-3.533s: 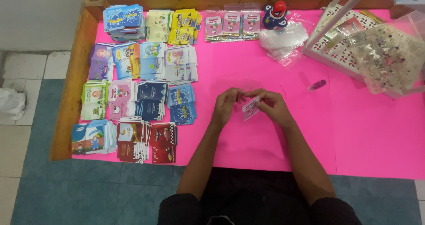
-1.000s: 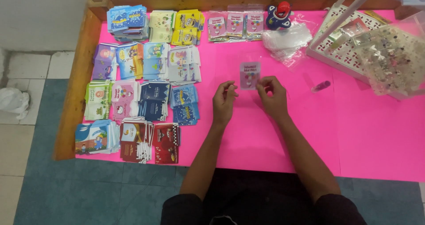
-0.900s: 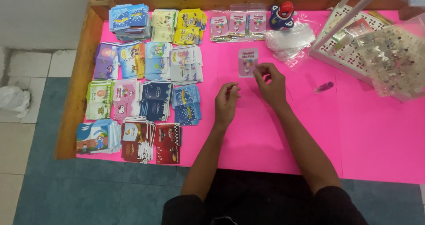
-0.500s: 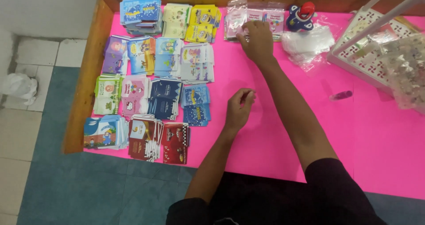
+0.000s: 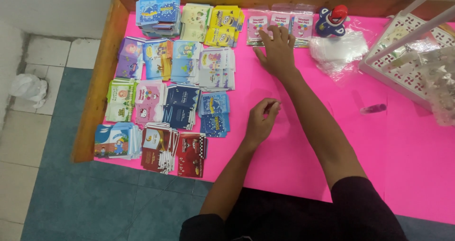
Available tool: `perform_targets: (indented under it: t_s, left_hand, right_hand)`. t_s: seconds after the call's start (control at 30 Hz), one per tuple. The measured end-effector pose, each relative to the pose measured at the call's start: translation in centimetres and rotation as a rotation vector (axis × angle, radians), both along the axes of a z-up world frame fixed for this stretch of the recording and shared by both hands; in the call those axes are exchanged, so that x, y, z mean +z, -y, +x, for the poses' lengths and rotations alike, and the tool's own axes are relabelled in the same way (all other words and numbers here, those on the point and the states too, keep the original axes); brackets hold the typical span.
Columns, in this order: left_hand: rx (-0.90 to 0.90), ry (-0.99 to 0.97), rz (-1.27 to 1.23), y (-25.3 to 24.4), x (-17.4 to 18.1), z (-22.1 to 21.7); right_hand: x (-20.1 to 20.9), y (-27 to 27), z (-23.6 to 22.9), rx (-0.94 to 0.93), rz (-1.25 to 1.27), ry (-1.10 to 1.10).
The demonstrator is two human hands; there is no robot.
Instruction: The person folds small sheets of paper around sticker packs and secures them with a clear plastic seal using a hand-held dispenser.
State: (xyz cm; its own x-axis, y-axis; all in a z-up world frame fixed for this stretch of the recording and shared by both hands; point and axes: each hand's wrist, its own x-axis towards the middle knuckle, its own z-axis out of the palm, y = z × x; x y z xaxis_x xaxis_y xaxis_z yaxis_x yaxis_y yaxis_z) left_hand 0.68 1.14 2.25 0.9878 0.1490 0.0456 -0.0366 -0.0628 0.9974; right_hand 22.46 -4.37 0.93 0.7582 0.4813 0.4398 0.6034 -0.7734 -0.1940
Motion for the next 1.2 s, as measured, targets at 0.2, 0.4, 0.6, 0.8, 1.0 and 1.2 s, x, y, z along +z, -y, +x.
perform_targets:
  t_s: [0.2,0.4,0.6,0.8,1.0,1.2]
  left_hand:
    - [-0.015,0.087,0.064,0.1,-0.4,0.0]
    - [0.03,0.258,0.34,0.6,0.2,-0.4]
    - [0.296,0.477,0.839,-1.4,-0.6,-0.5]
    - [0.537,0.366,1.005,-8.4,1.8,-3.6]
    - [0.886,0.097,1.159,-20.8,3.7,-7.4]
    - [0.821,-0.255,1.351,-27.2,-0.1,-8.1]
  right_hand:
    - [0.1,5.1,-7.8,0.127,0.558,-0.184]
    - [2.0,10.0,-16.9,0.097,0.82,-0.461]
    - [-1.7,11.7,-18.9,0.057,0.798,-0.476]
    - [-1.5,11.2,-19.5,0.072,0.82,-0.502]
    - [-1.1,11.4,-19.7,0.057,0.835,-0.533]
    - [-1.2,11.6,-19.7,0.082,0.833,-0.55]
